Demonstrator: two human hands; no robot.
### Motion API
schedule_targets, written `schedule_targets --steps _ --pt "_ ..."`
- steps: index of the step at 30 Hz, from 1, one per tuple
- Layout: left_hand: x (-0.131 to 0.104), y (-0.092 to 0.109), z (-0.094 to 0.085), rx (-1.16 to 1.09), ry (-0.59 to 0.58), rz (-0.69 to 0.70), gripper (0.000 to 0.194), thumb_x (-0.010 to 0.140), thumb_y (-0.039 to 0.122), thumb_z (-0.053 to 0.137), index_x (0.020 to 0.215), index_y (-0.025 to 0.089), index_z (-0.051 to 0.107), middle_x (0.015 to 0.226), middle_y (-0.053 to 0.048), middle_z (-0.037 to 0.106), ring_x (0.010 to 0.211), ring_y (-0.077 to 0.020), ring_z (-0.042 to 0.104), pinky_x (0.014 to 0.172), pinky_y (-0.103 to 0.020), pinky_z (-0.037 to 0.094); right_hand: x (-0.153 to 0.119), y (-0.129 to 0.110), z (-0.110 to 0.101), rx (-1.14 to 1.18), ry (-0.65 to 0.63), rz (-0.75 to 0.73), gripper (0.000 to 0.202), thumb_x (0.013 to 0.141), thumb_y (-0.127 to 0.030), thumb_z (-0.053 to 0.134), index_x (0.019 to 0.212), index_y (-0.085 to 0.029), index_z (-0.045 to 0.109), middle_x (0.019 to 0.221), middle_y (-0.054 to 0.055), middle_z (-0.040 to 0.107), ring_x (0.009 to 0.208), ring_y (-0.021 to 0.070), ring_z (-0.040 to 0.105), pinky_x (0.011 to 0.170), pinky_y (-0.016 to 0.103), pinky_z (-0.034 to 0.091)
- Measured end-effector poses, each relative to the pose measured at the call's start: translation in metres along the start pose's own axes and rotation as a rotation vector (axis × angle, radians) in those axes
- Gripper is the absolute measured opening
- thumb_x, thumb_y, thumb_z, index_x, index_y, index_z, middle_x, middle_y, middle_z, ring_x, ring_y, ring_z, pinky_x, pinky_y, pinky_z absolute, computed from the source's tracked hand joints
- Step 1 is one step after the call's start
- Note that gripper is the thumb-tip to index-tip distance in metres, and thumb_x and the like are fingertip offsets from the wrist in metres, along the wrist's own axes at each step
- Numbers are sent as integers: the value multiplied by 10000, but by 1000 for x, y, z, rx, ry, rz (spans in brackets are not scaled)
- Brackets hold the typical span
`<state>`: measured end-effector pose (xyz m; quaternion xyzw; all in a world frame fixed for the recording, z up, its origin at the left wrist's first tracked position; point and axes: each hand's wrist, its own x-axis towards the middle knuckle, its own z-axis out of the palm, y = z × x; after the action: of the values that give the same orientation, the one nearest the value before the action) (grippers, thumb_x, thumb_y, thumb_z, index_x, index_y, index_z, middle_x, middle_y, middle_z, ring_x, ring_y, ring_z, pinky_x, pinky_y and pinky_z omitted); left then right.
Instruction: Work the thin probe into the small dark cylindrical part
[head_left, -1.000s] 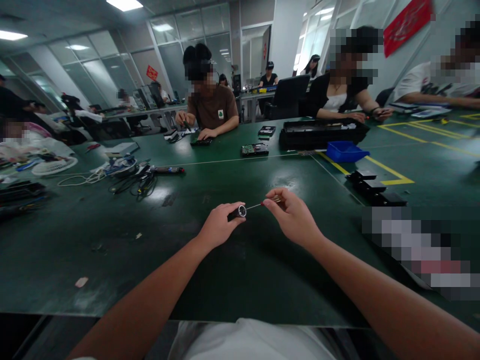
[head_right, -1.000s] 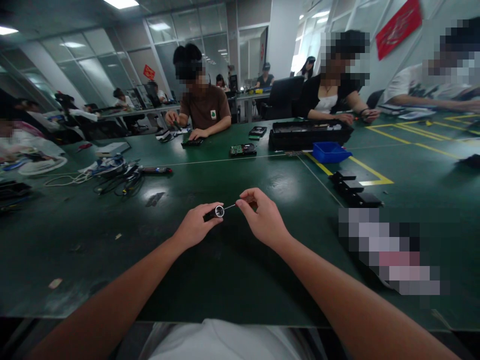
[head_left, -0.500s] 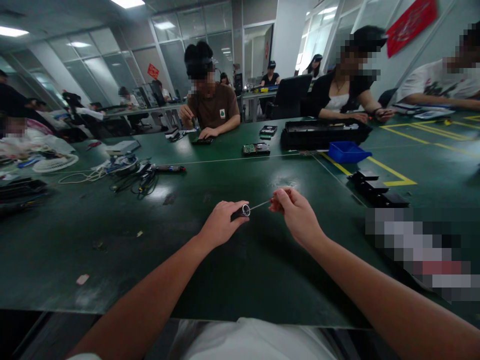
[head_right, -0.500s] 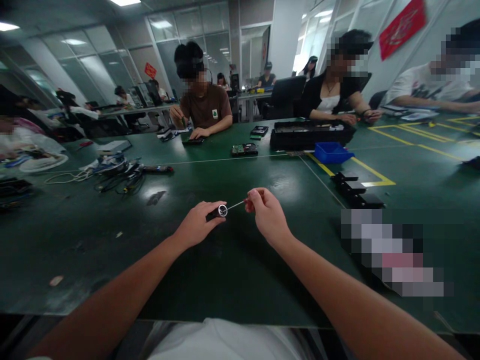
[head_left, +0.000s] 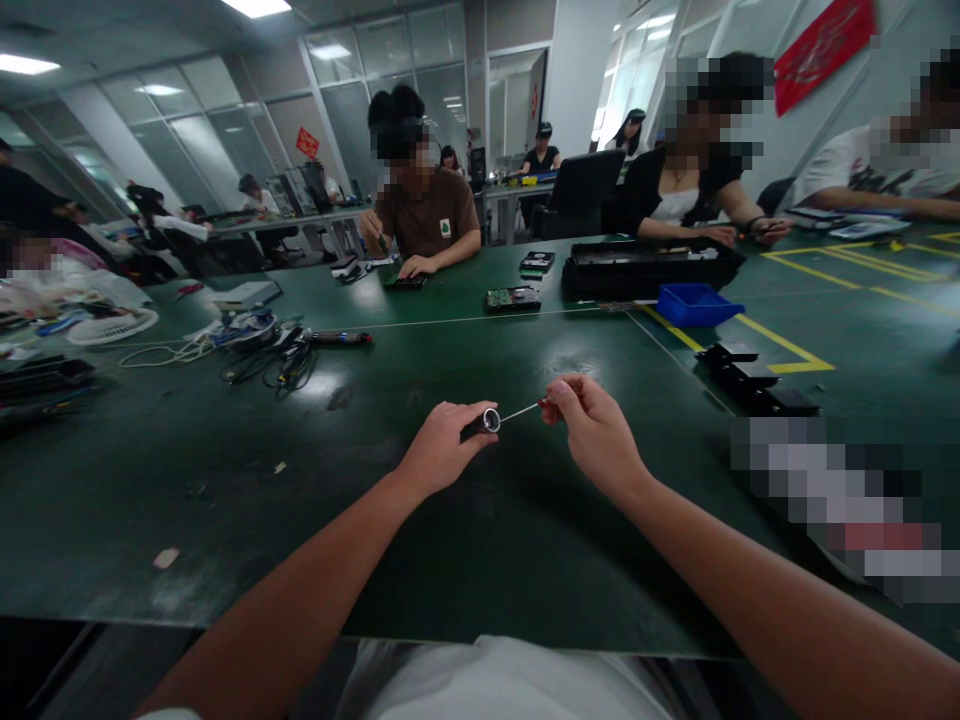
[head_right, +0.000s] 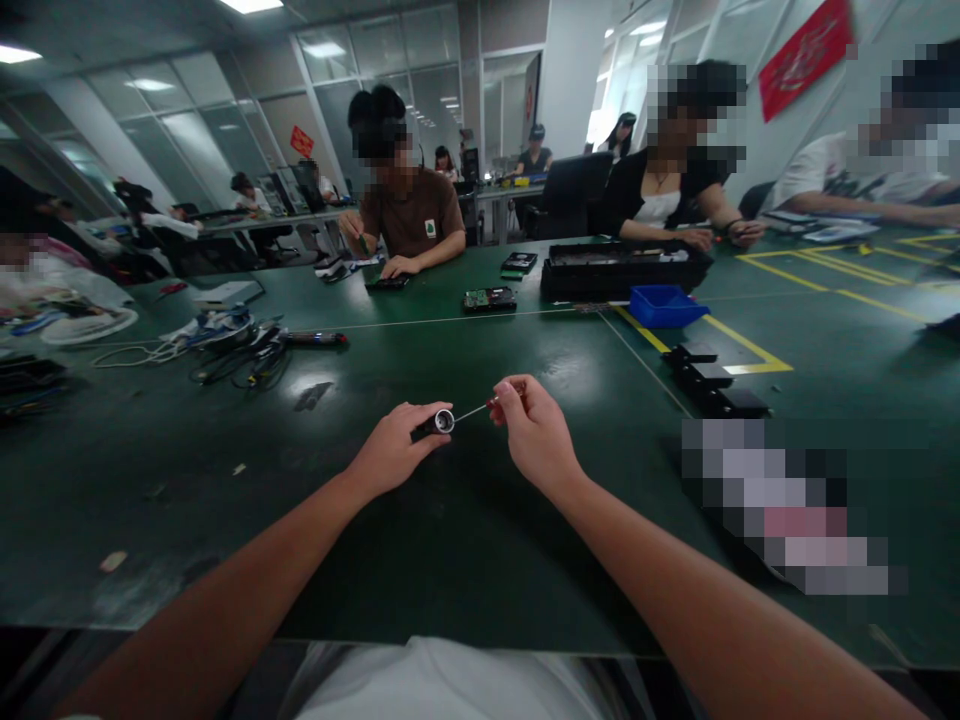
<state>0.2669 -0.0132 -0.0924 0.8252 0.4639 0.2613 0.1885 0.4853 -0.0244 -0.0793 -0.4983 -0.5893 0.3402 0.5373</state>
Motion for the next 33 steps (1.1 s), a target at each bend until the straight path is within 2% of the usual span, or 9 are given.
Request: schedule_targets --steps 6,13,15,18,20,24,26,30,33 --pt "-1 -1 2 -26 5 -25 394 904 320 661 1293 284 606 1115 -9 685 991 -213 582 928 -376 437 -2 -2 1 14 -24 -36 234 954 -414 522 934 -194 597 803 38 677 737 179 648 719 347 516" --pt "0 -3 5 -37 37 -54 383 873 290 701 1248 265 629 1160 -21 679 1053 -228 585 940 -381 441 -4 -6 -5 -259 -23 -71 293 913 -474 596 870 -197 680 641 4 654 576 162 608 570 304 444" --pt "0 -4 5 -34 41 -47 376 877 286 696 1247 264 628 1154 -22 680 1056 -227 585 936 -382 441 -5 -6 -6 -257 -42 -136 251 933 -428 570 928 -198 671 687 10 671 614 166 629 591 303 458" --pt "0 -4 5 -29 50 -34 361 880 277 693 1235 259 633 1136 -22 684 1048 -222 586 933 -381 440 -9 -8 -5 -251 -95 -256 191 960 -329 517 1049 -199 627 870 43 706 783 181 670 695 312 494" --pt "0 -4 5 -28 53 -31 355 881 284 693 1231 264 634 1140 -19 682 1052 -221 583 930 -382 441 -11 -10 -4 -292 -120 -297 178 968 -314 501 1043 -202 617 885 43 700 797 179 665 706 308 489" --pt "-1 -3 5 -15 38 -26 346 880 297 693 1222 270 643 1130 -22 683 1042 -225 582 925 -388 446 -12 -15 -4 -394 -107 -272 251 984 -388 477 900 -211 633 639 -13 604 546 145 558 539 286 392" --pt "-1 -2 5 -9 33 -15 345 876 293 699 1216 264 648 1127 -25 685 1032 -223 583 937 -391 445 -12 -15 -4 -399 -101 -268 234 985 -365 465 926 -207 628 662 -4 618 553 150 561 541 290 387" --pt "-1 -2 4 -3 34 -8 363 878 292 695 1236 260 641 1139 -26 686 1035 -222 581 948 -397 447 -10 -13 -4 -355 -114 -270 230 988 -297 425 1144 -213 572 831 37 673 703 188 623 640 316 443" --pt "-1 -2 4 1 28 -7 369 874 302 699 1236 264 645 1131 -29 688 1028 -227 585 956 -405 447 -10 -12 -5 -374 -126 -230 255 1004 -371 415 1110 -234 602 784 24 666 640 185 603 603 318 427"
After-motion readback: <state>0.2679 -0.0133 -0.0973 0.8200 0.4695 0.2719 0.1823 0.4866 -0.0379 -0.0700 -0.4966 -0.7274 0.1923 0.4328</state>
